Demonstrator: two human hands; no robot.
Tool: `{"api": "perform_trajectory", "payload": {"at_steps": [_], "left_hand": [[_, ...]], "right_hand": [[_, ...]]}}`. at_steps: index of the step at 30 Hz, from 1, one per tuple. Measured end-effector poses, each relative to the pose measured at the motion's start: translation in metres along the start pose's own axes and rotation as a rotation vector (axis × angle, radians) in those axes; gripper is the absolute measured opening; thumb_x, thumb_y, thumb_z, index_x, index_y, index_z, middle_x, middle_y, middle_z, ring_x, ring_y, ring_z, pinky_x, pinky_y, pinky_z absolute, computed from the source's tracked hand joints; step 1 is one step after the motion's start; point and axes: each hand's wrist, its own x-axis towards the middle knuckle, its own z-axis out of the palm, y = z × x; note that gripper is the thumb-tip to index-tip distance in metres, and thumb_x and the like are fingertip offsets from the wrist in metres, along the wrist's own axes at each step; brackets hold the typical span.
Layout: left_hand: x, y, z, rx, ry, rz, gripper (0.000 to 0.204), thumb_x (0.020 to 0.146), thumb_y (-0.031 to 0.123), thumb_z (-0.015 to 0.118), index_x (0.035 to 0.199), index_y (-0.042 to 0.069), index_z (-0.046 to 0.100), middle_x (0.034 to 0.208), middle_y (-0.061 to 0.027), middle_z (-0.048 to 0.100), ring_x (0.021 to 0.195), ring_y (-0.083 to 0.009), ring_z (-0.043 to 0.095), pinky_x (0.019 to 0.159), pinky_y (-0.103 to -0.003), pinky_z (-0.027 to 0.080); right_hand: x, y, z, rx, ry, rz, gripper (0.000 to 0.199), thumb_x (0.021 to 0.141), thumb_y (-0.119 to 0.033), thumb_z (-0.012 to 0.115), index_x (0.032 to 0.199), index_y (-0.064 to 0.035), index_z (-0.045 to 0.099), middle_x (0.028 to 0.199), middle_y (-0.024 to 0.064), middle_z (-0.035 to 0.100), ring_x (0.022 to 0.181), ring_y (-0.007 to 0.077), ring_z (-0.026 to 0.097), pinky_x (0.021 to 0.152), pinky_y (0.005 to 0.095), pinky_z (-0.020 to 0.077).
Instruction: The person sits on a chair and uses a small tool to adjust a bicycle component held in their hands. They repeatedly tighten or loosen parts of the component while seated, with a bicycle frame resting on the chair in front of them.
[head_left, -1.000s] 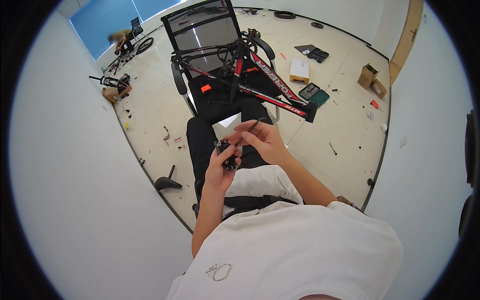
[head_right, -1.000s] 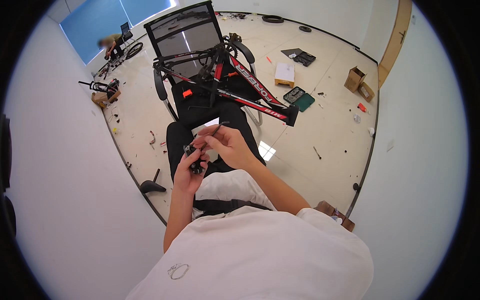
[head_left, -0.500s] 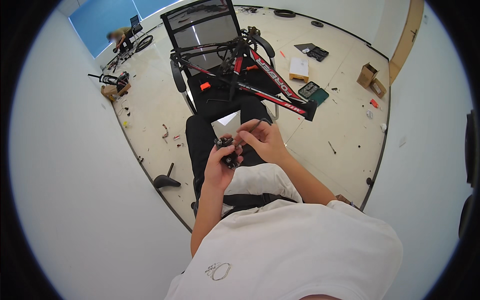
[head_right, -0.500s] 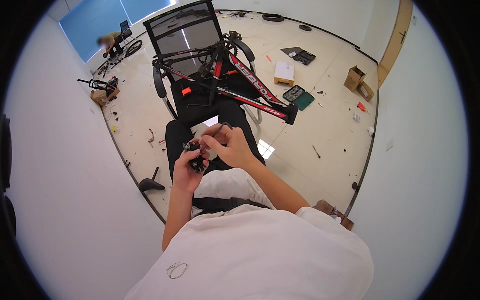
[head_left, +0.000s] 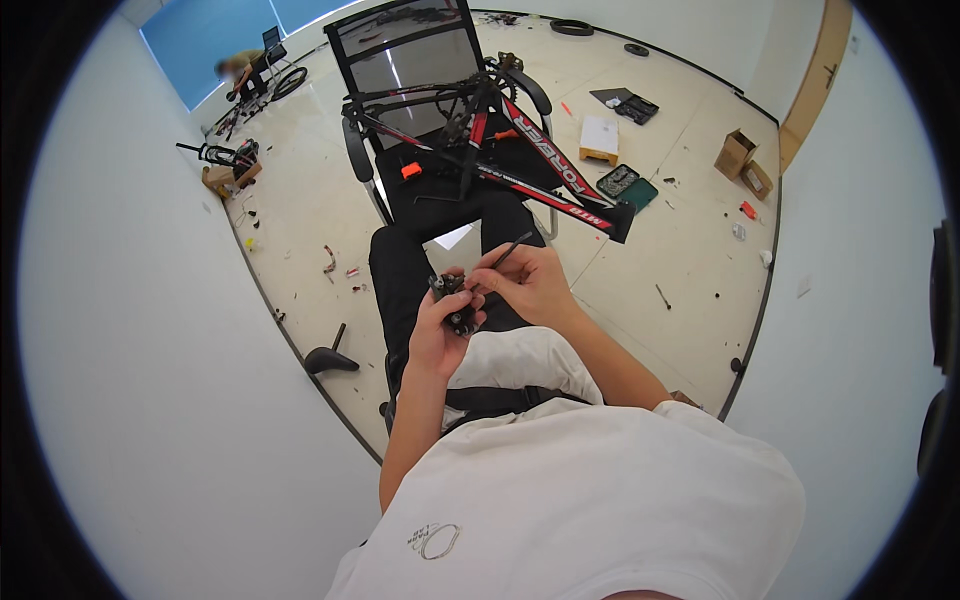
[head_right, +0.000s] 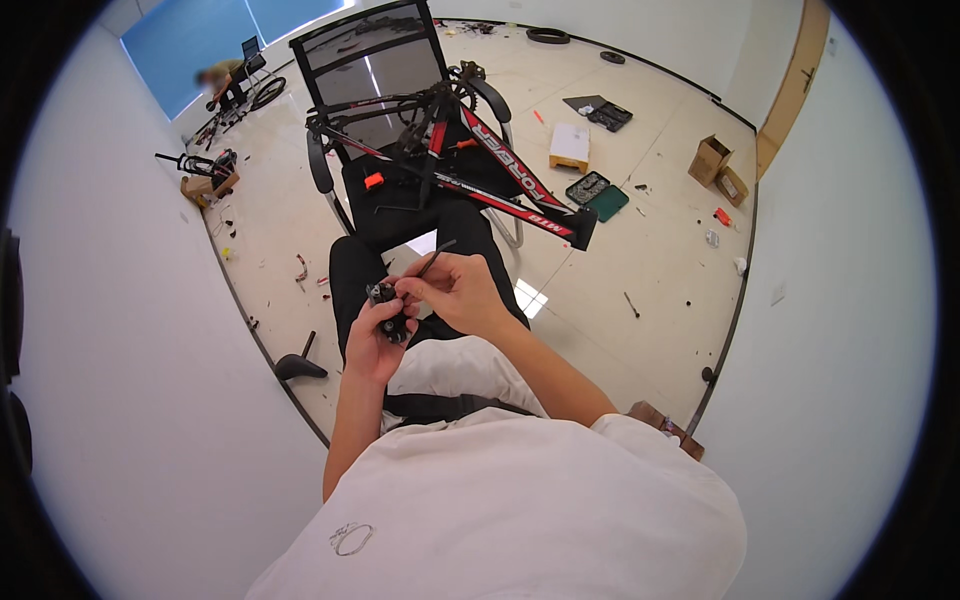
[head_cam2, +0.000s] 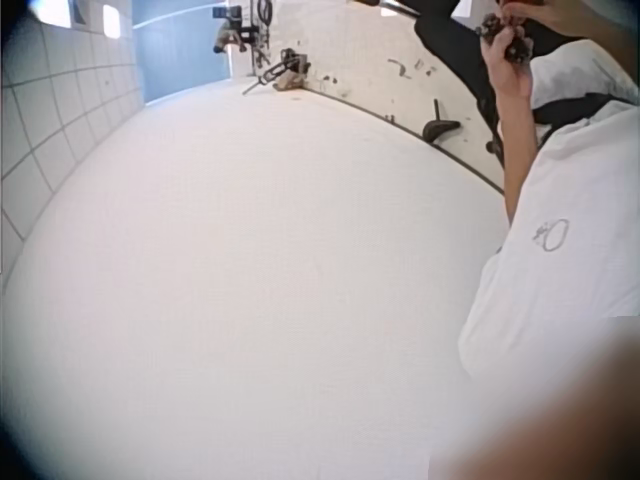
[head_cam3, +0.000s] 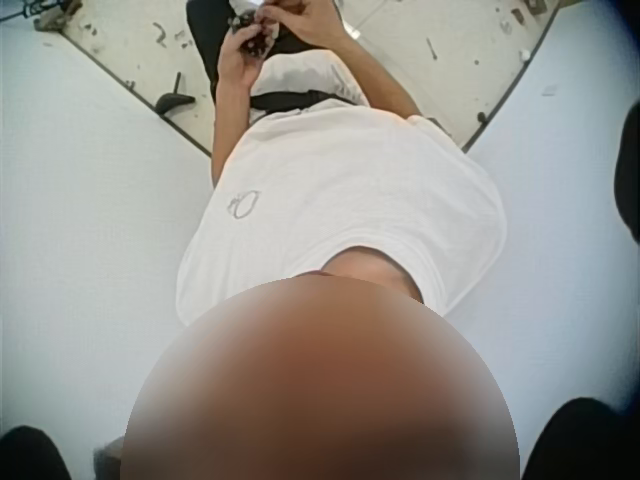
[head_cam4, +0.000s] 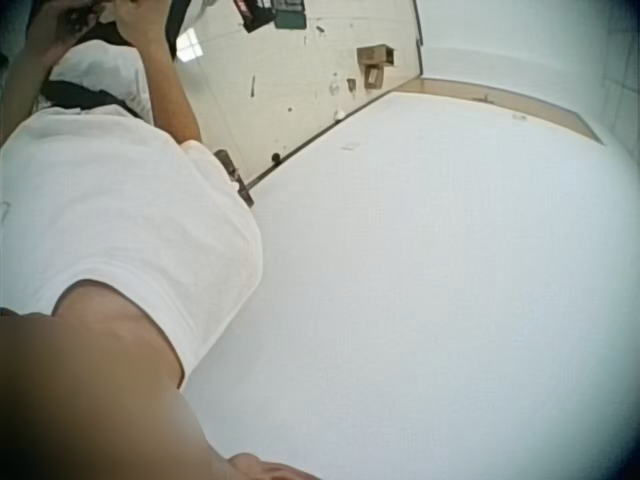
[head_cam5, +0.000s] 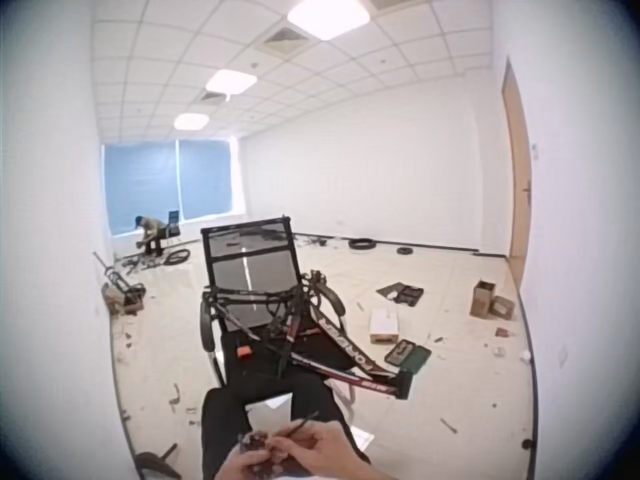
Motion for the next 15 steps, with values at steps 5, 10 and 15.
{"api": "perform_trajectory", "payload": {"at_steps": [5, 10, 15], "left_hand": [[0.001, 0.001, 0.002, -0.045, -0.012, -0.024, 0.037, 0.082, 0.001, 0.062, 0.116, 0.006, 0.048, 0.094, -0.0078, 0.059, 0.084, -0.0184, 0.060, 0.066, -0.031, 0.051], [-0.002, 0.007, 0.008, -0.098, 0.030, 0.010, 0.035, 0.081, 0.002, 0.059, 0.114, 0.006, 0.049, 0.090, -0.0090, 0.058, 0.081, -0.0204, 0.057, 0.065, -0.033, 0.050], [-0.006, 0.013, 0.013, -0.051, 0.052, 0.230, 0.037, 0.076, 0.000, 0.054, 0.112, 0.005, 0.048, 0.085, -0.0112, 0.055, 0.079, -0.0225, 0.055, 0.065, -0.035, 0.049]], "right_hand": [[0.002, 0.000, 0.000, 0.070, -0.011, 0.054, 0.015, 0.094, -0.006, 0.056, 0.101, 0.0062, 0.061, 0.087, 0.0124, 0.070, 0.082, 0.0175, 0.069, 0.076, 0.0296, 0.0568], [0.008, -0.011, -0.006, 0.212, 0.025, 0.037, 0.020, 0.100, -0.013, 0.045, 0.112, 0.0020, 0.049, 0.085, 0.0116, 0.067, 0.076, 0.0175, 0.066, 0.070, 0.0294, 0.0543], [0.009, -0.021, -0.027, 0.285, -0.104, 0.335, 0.014, 0.100, -0.020, 0.046, 0.100, -0.0089, 0.039, 0.064, -0.0016, 0.044, 0.048, 0.0064, 0.039, 0.043, 0.0221, 0.0311]]}}
